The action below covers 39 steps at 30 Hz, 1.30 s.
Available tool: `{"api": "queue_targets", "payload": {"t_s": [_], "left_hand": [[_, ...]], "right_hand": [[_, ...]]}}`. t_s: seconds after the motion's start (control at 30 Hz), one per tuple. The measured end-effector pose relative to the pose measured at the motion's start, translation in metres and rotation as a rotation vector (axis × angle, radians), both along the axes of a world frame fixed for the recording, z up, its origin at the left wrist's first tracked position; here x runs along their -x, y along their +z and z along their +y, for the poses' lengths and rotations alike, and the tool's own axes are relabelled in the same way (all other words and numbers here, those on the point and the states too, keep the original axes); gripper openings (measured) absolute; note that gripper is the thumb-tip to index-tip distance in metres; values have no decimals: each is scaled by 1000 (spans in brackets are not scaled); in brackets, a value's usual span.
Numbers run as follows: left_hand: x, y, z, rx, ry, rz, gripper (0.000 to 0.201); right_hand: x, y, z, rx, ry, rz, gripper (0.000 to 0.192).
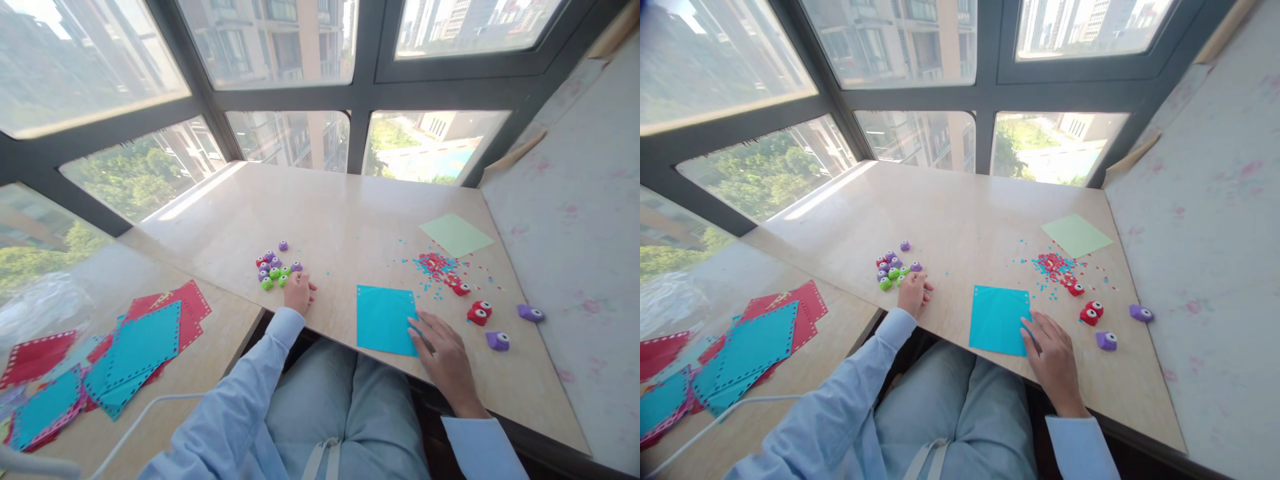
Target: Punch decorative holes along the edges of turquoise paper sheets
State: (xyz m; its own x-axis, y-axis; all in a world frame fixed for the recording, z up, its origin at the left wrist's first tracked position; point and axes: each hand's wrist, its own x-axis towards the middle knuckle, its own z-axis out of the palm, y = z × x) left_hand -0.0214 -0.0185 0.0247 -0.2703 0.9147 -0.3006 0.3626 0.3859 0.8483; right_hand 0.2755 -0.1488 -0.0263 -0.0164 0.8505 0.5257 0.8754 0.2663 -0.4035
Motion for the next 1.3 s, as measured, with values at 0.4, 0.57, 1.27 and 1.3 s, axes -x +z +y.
{"api": "queue_targets", "payload": {"t_s": [0.4,0.57,1.27,1.3], "left_hand": [[-68,-23,-17,-619,-681,496,28],[-66,-28,-16,-679,-853,667,39],[-63,-28,-14,-671,-841,564,34],[-62,-28,-14,-671,-839,558,33]], "right_hand": [[5,12,0,77,-53,134,26],[4,17,-2,64,-104,311,23],[-42,65,21,530,-614,57,32],[-38,64,21,515,-585,63,31]]}}
